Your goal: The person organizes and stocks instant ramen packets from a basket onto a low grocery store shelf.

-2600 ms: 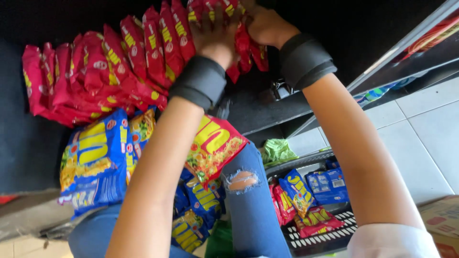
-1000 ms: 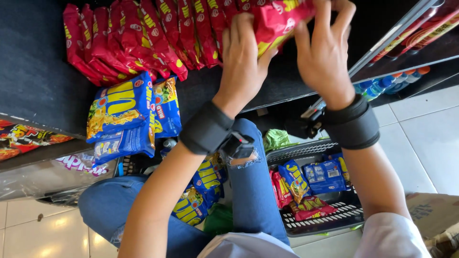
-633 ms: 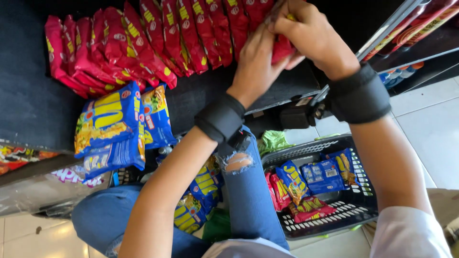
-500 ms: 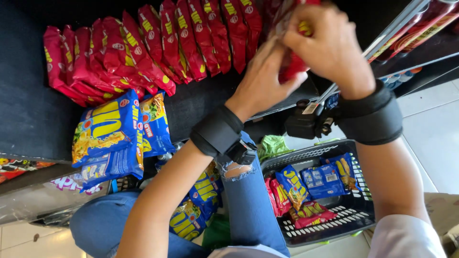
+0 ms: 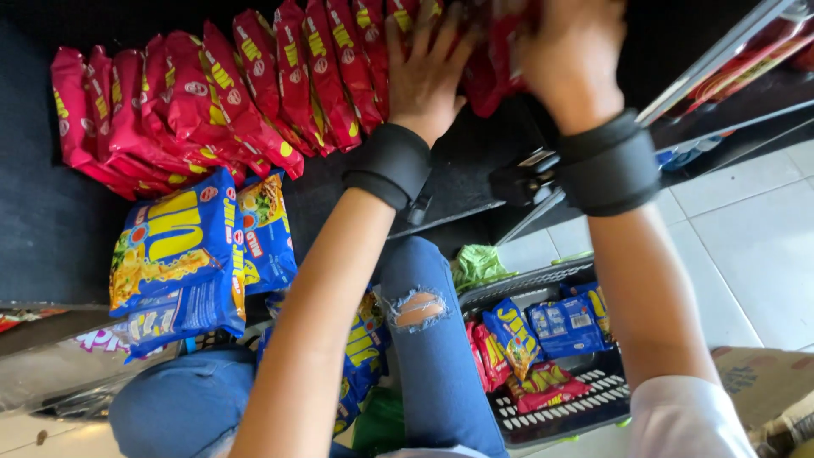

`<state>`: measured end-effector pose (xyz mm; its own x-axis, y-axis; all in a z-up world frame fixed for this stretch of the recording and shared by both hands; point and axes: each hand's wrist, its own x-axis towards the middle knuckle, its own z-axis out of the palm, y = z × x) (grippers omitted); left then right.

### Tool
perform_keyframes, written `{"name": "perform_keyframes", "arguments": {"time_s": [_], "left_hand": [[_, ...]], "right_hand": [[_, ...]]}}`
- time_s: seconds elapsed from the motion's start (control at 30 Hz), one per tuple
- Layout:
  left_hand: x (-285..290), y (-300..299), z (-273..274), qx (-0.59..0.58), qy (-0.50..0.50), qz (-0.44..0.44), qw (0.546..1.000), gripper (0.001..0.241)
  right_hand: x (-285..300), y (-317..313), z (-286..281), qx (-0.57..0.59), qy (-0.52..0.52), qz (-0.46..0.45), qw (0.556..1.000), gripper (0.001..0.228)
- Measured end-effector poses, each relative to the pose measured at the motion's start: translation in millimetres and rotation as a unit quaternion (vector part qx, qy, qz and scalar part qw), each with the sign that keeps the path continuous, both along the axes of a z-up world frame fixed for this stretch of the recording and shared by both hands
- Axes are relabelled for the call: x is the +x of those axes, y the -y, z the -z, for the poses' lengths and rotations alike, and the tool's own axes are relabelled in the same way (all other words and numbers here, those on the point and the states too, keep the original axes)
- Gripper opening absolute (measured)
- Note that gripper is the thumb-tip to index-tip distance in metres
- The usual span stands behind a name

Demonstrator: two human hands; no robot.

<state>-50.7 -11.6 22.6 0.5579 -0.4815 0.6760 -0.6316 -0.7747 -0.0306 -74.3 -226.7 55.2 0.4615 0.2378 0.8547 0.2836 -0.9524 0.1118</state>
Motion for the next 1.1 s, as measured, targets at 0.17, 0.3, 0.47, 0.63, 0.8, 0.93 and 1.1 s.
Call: {"name": "perform_keyframes", "arguments": {"time_s": [0.17,0.3,0.47,0.63,0.8,0.93,1.1], "left_hand": [[36,-1,40,0.01,-0.083,-0.075,0.994,0.09],[39,-6,49,0.011,-0.084,-0.096,0.992,0.09],[38,-1,48,-0.006,-0.112,-0.124,0.986,0.099],[45,15,52,0.02,-0.162,-0.171,0.972,0.104],[44,13,49,0.001,-0.094,-0.184,0.978,0.096],[6,-2,2,0.084,-0.207,-0.175,0.959,0.096],[24,10,27,0.066,-0.162,-0.182,0.968,0.07]], "right_hand": [[50,-45,17,0.028,-0.161,0.101,0.981,0.044],[104,-49,54,0.052,-0.27,0.056,0.96,0.052],[118,-32,54,-0.052,-0.187,0.144,0.97,0.07],[159,-1,97,-0.016,-0.187,0.204,0.961,0.074],[150,10,67,-0.162,-0.379,0.086,0.907,0.076],[118,-24,46,-0.135,-0.372,0.091,0.914,0.078],[100,-45,40,-0.14,-0.224,0.121,0.957,0.079]]}}
